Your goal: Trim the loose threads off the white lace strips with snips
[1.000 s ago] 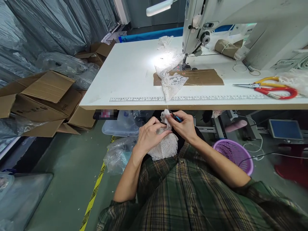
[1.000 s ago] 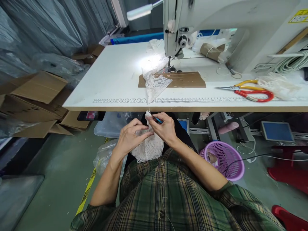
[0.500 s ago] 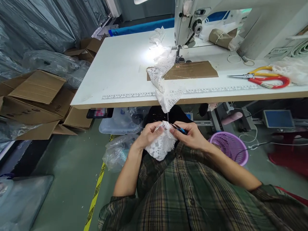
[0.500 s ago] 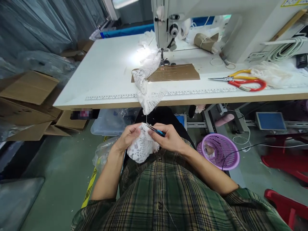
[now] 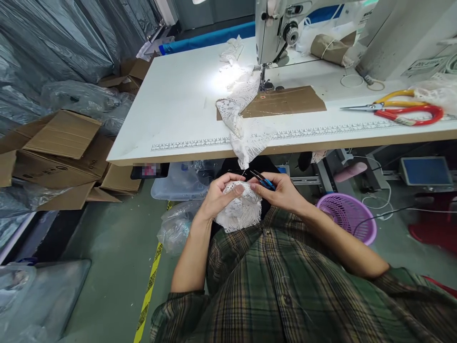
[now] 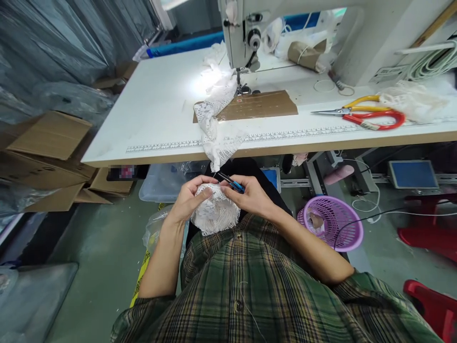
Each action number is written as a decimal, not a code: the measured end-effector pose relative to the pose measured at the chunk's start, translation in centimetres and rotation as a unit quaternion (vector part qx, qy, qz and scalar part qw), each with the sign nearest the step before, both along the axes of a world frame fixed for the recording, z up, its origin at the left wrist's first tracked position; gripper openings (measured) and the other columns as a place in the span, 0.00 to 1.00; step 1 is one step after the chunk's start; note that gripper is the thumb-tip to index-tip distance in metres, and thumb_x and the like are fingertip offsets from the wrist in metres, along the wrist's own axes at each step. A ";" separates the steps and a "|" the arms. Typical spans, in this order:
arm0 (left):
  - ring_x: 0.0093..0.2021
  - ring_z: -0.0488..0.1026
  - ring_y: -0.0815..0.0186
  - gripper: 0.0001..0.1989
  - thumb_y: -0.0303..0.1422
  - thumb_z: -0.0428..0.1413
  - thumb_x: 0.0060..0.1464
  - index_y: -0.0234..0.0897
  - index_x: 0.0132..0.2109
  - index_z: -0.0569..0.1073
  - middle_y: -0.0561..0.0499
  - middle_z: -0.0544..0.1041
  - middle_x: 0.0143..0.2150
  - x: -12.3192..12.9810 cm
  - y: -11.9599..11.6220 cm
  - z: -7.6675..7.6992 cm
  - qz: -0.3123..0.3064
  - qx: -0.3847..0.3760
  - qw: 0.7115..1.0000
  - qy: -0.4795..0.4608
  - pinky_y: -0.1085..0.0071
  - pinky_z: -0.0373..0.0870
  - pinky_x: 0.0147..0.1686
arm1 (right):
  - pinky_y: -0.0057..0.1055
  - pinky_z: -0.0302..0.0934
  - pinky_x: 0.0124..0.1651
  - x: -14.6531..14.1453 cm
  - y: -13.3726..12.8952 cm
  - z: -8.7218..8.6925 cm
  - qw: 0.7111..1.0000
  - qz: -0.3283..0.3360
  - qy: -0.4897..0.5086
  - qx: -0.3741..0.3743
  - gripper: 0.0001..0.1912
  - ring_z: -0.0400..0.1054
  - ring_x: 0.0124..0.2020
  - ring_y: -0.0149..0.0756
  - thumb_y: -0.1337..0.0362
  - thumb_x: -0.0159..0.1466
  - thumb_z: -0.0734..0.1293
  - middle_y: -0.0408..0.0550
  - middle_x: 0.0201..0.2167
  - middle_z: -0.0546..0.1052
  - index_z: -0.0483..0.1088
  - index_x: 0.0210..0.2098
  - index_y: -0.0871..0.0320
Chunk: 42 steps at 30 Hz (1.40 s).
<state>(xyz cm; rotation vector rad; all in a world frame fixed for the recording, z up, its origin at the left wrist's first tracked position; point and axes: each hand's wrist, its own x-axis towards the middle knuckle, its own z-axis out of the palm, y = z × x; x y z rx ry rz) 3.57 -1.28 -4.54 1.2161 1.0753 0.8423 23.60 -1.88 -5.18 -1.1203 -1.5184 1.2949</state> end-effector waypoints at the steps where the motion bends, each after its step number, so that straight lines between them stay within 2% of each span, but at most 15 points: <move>1: 0.30 0.72 0.68 0.22 0.47 0.68 0.47 0.34 0.42 0.79 0.49 0.79 0.35 0.1 0.0 0.0 0.011 0.007 1.000 0.019 0.74 0.67 0.30 | 0.28 0.52 0.28 0.1 0.1 -0.1 1.000 0.003 -0.019 0.013 0.17 0.58 0.25 0.28 0.51 0.63 0.69 0.41 0.23 0.70 0.78 0.34 0.61; 4: 0.30 0.72 0.68 0.17 0.45 0.66 0.51 0.33 0.37 0.80 0.49 0.80 0.33 0.0 -0.2 0.2 0.027 0.030 0.998 0.052 0.74 0.66 0.30 | 0.29 0.53 0.31 0.6 0.5 -0.3 0.995 0.007 -0.089 0.037 0.24 0.61 0.27 0.31 0.47 0.69 0.62 0.44 0.26 0.72 0.78 0.34 0.61; 8: 0.32 0.74 0.66 0.15 0.43 0.66 0.52 0.34 0.37 0.82 0.48 0.82 0.34 -0.5 -0.3 0.3 0.026 0.055 0.996 0.057 0.73 0.68 0.31 | 0.31 0.54 0.34 0.2 1.5 -0.2 0.988 0.014 -0.150 0.042 0.33 0.65 0.29 0.33 0.45 0.73 0.51 0.47 0.26 0.74 0.79 0.36 0.61; 11: 0.33 0.75 0.64 0.16 0.43 0.65 0.53 0.34 0.39 0.83 0.46 0.83 0.35 -0.6 -0.2 0.4 0.023 0.064 0.995 0.069 0.72 0.69 0.33 | 0.30 0.51 0.32 -0.7 2.4 0.3 0.983 0.031 -0.172 0.054 0.33 0.61 0.24 0.31 0.43 0.72 0.53 0.44 0.21 0.70 0.78 0.34 0.61; 15: 0.34 0.76 0.63 0.15 0.42 0.64 0.53 0.35 0.40 0.84 0.46 0.84 0.37 -0.7 -0.1 0.4 0.029 0.077 0.994 0.075 0.71 0.70 0.34 | 0.30 0.46 0.29 -1.1 2.8 0.4 0.982 0.019 -0.173 0.068 0.35 0.56 0.21 0.29 0.40 0.70 0.53 0.41 0.17 0.64 0.73 0.26 0.60; 21: 0.32 0.75 0.64 0.14 0.42 0.64 0.52 0.34 0.36 0.83 0.46 0.83 0.34 -1.0 -0.2 0.5 0.023 0.067 0.995 0.070 0.73 0.68 0.31 | 0.29 0.45 0.28 -0.1 1.4 -0.6 0.985 0.060 -0.160 0.022 0.35 0.53 0.21 0.29 0.40 0.71 0.52 0.39 0.17 0.61 0.76 0.35 0.61; 26: 0.26 0.68 0.70 0.13 0.41 0.64 0.52 0.33 0.32 0.81 0.51 0.77 0.26 -0.8 -0.4 1.0 -0.001 0.050 0.996 0.073 0.74 0.63 0.27 | 0.30 0.43 0.28 -0.9 1.1 0.0 0.980 0.091 -0.163 0.066 0.30 0.50 0.21 0.27 0.44 0.72 0.53 0.39 0.18 0.61 0.65 0.24 0.59; 28: 0.24 0.64 0.72 0.14 0.41 0.64 0.52 0.33 0.29 0.79 0.54 0.73 0.22 -0.7 -0.5 1.1 -0.006 0.050 0.996 0.073 0.75 0.60 0.26 | 0.30 0.42 0.28 -1.2 1.3 0.1 0.978 0.089 -0.172 0.078 0.29 0.49 0.21 0.26 0.46 0.71 0.55 0.39 0.18 0.61 0.61 0.21 0.58; 30: 0.24 0.63 0.72 0.14 0.41 0.63 0.53 0.33 0.29 0.79 0.54 0.72 0.23 -0.7 -0.5 1.0 -0.013 0.050 0.996 0.075 0.75 0.60 0.26 | 0.30 0.42 0.28 -1.2 1.3 -0.1 0.978 0.078 -0.179 0.074 0.28 0.48 0.21 0.27 0.46 0.71 0.56 0.38 0.17 0.60 0.61 0.21 0.58; 33: 0.26 0.67 0.70 0.14 0.42 0.63 0.53 0.33 0.34 0.81 0.52 0.75 0.26 -0.6 -0.6 0.6 -0.017 0.043 0.996 0.076 0.73 0.62 0.28 | 0.29 0.46 0.29 -1.0 1.0 -0.6 0.988 0.057 -0.136 0.047 0.26 0.53 0.23 0.28 0.46 0.71 0.57 0.40 0.20 0.64 0.68 0.27 0.58; 36: 0.29 0.70 0.67 0.16 0.45 0.64 0.53 0.34 0.35 0.81 0.50 0.77 0.30 -0.6 -0.3 -0.4 -0.020 0.040 0.997 0.060 0.72 0.65 0.31 | 0.28 0.52 0.30 -0.9 0.5 -1.1 0.996 0.073 -0.044 0.007 0.22 0.57 0.27 0.29 0.45 0.67 0.63 0.42 0.27 0.69 0.72 0.37 0.58; 39: 0.37 0.74 0.62 0.23 0.51 0.59 0.56 0.35 0.43 0.80 0.45 0.80 0.39 -0.8 0.2 -1.8 0.000 0.043 0.999 0.031 0.69 0.69 0.37 | 0.27 0.51 0.28 -0.6 0.1 -1.2 0.995 0.086 0.006 -0.053 0.22 0.55 0.25 0.28 0.44 0.60 0.70 0.40 0.24 0.66 0.72 0.32 0.59; 42: 0.43 0.75 0.60 0.29 0.55 0.49 0.62 0.37 0.53 0.77 0.43 0.79 0.46 -1.6 0.5 -3.2 0.039 0.050 0.995 0.081 0.66 0.71 0.42 | 0.27 0.48 0.26 0.7 0.0 -1.0 0.992 0.064 0.035 -0.099 0.22 0.52 0.23 0.27 0.45 0.58 0.72 0.39 0.22 0.65 0.73 0.30 0.60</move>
